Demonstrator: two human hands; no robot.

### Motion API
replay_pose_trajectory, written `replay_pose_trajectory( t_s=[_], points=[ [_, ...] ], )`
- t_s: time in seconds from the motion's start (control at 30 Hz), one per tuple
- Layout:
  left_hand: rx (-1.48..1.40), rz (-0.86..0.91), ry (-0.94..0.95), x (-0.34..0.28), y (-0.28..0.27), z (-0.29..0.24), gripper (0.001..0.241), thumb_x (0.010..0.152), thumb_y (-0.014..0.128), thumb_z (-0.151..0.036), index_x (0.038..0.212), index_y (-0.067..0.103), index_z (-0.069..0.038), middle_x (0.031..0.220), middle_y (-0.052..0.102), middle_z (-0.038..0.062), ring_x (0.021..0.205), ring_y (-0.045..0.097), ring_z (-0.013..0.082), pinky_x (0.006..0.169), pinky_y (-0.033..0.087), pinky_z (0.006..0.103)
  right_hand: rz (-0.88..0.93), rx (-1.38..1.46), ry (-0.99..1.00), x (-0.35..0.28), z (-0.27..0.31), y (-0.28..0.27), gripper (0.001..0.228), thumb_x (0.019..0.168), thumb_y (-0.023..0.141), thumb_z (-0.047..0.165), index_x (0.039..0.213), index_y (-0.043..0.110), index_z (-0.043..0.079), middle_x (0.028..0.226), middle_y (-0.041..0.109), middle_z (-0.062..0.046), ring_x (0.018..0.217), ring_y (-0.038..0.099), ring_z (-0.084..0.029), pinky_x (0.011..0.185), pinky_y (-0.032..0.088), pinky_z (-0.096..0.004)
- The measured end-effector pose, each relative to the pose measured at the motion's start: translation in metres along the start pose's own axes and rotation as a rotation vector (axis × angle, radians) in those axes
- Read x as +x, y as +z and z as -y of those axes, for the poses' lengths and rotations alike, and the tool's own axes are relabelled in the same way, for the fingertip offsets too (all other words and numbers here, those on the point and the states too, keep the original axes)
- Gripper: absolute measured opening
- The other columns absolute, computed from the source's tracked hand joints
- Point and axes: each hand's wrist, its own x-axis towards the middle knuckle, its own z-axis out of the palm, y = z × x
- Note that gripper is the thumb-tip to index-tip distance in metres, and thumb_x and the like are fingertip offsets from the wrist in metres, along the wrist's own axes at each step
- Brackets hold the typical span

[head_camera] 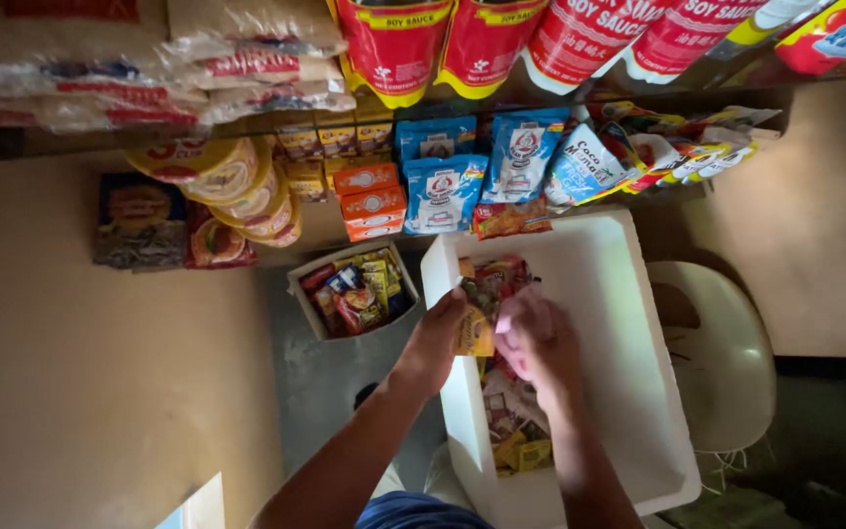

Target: Cleaning and restocking items onto store shelves using a cloth.

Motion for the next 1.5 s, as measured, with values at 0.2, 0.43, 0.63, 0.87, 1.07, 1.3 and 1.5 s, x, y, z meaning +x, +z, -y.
replay_pose_trajectory(
  t_s=[0.2,0.43,0.63,0.87,1.07,1.3,1.5],
  points=[
    [0.258,-0.219,-0.079,0.006,-0.021,0.014,0.028,0.097,0.063,-0.017,0.122,0.066,-0.006,0.097,0.067,0.003,0.084,0.063,0.0131,0.074,0.054,0.0331,0.225,0.303,0.5,-0.017,0.015,0.036,0.018,0.085,0.069,0.001,0.098,0.055,0.002,0.065,0.06,-0.01,0.043,0.05,-0.013,0.036,0.035,-0.029],
    [0.205,-0.326,-0.007,0.002,-0.033,-0.014,0.023,0.097,0.067,-0.024,0.106,0.067,-0.003,0.084,0.069,0.005,0.07,0.068,0.0168,0.065,0.058,0.0351,-0.05,0.672,0.554,-0.009,0.037,0.019,0.03,0.087,0.064,0.018,0.115,0.053,0.017,0.071,0.063,-0.007,0.051,0.062,-0.015,0.043,0.05,-0.03],
    [0.29,-0.408,-0.084,-0.01,-0.021,0.007,0.018,0.094,0.059,-0.016,0.108,0.07,-0.012,0.08,0.067,0.002,0.064,0.06,0.0118,0.055,0.049,0.0305,0.319,0.712,0.192,-0.025,0.048,0.05,0.049,0.092,0.07,0.006,0.138,0.053,0.011,0.08,0.052,0.002,0.062,0.051,-0.005,0.05,0.041,-0.022],
    [0.304,-0.432,-0.018,-0.017,0.002,-0.012,0.015,0.1,0.067,-0.021,0.097,0.066,-0.006,0.073,0.061,0.0,0.061,0.053,0.0082,0.053,0.041,0.0263,0.209,0.605,0.543,-0.043,0.052,0.039,0.034,0.083,0.069,0.005,0.116,0.061,0.01,0.08,0.063,-0.004,0.063,0.061,-0.014,0.053,0.053,-0.034],
    [0.412,-0.315,-0.011,0.001,-0.015,0.015,0.02,0.102,0.07,-0.02,0.103,0.065,-0.001,0.077,0.056,0.003,0.066,0.049,0.0129,0.058,0.039,0.031,0.209,0.712,0.524,-0.044,0.037,0.011,0.026,0.086,0.07,0.006,0.111,0.061,0.006,0.081,0.066,-0.008,0.067,0.065,-0.019,0.057,0.055,-0.034],
    [0.564,-0.113,-0.004,-0.018,0.043,-0.008,0.025,0.092,0.071,-0.011,0.115,0.064,-0.002,0.098,0.072,0.003,0.087,0.065,0.0128,0.077,0.054,0.0317,0.127,0.685,0.568,-0.034,0.059,-0.019,0.024,0.083,0.07,0.009,0.106,0.062,0.01,0.079,0.069,-0.004,0.064,0.066,-0.016,0.052,0.051,-0.033],
    [0.767,-0.242,0.07,-0.024,0.026,-0.022,0.03,0.09,0.076,-0.009,0.117,0.066,0.0,0.099,0.074,0.007,0.088,0.066,0.0131,0.081,0.055,0.0306,0.19,0.483,0.41,-0.015,0.049,-0.019,0.028,0.088,0.075,0.018,0.112,0.072,0.004,0.074,0.061,-0.001,0.061,0.054,-0.009,0.055,0.049,-0.028]
  ],
)
